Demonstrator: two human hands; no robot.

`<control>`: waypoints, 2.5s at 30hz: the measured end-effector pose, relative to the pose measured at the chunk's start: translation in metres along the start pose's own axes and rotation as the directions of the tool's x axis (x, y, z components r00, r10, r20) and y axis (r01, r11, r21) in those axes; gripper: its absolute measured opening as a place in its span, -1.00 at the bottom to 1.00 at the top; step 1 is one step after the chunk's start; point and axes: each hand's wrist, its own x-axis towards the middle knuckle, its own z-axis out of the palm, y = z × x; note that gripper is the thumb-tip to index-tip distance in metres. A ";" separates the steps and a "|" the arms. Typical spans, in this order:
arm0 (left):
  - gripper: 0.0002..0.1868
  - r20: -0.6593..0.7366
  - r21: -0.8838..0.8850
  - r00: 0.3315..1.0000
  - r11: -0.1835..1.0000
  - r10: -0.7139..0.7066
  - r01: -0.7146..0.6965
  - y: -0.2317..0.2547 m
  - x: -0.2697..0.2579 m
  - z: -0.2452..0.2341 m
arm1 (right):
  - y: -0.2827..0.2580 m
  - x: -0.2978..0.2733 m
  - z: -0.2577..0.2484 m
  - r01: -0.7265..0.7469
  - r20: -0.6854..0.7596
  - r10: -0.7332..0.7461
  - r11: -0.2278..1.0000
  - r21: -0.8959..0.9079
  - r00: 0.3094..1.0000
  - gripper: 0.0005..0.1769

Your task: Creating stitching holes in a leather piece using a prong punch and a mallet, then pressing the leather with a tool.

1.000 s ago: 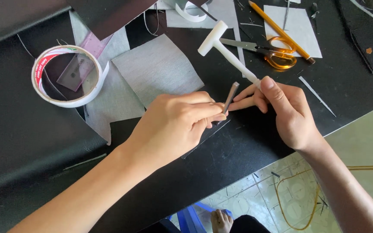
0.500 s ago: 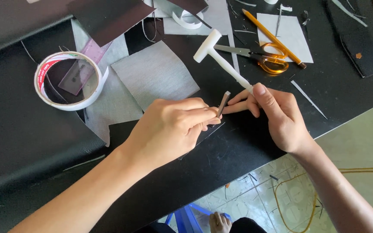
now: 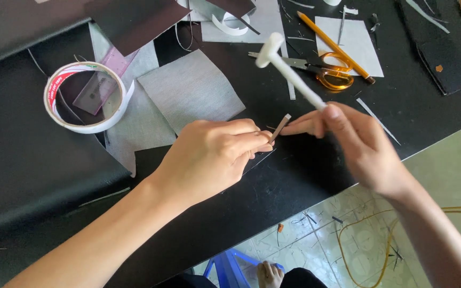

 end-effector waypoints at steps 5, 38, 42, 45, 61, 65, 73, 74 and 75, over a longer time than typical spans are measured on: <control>-0.79 0.009 0.030 0.999 0.999 0.033 -0.033 0.000 0.000 0.001 | -0.018 -0.034 -0.020 -0.145 -0.191 0.114 0.977 -0.157 0.975 -0.50; -0.85 0.067 -0.341 0.947 0.885 -0.313 0.317 -0.005 0.006 -0.004 | -0.011 -0.034 0.030 -0.235 -0.245 0.182 0.949 -0.209 0.952 -0.58; -0.85 0.041 -0.339 0.961 0.901 -0.274 0.271 -0.006 0.005 -0.003 | -0.006 -0.033 0.035 -0.251 -0.238 0.203 0.948 -0.196 0.950 -0.60; -0.88 0.045 -0.341 0.961 0.900 -0.273 0.271 -0.005 0.005 -0.003 | -0.005 -0.031 0.036 -0.167 -0.235 0.118 0.965 -0.204 0.965 -0.63; -0.81 0.008 -0.110 0.990 0.984 -0.142 0.142 0.005 0.003 -0.001 | -0.018 -0.053 0.007 -0.155 -0.311 0.097 0.974 -0.167 0.945 -0.49; -0.80 0.003 -0.068 0.990 0.987 -0.143 0.143 0.006 0.002 0.002 | -0.039 -0.075 -0.018 -0.202 -0.339 0.072 0.908 -0.368 0.938 -0.34; -0.84 0.022 -0.005 0.995 0.995 -0.101 0.101 0.009 0.002 0.001 | -0.047 -0.097 -0.031 -0.302 -0.261 0.255 0.940 -0.160 0.931 -0.22; -0.83 0.030 -0.002 0.994 0.995 -0.101 0.101 0.009 0.001 0.001 | -0.044 -0.099 -0.034 -0.398 -0.258 0.344 0.897 -0.193 0.903 -0.18; -0.83 0.030 -0.002 0.995 0.995 -0.098 0.098 0.009 0.002 0.001 | -0.043 -0.102 -0.033 -0.397 -0.260 0.343 0.897 -0.194 0.903 -0.18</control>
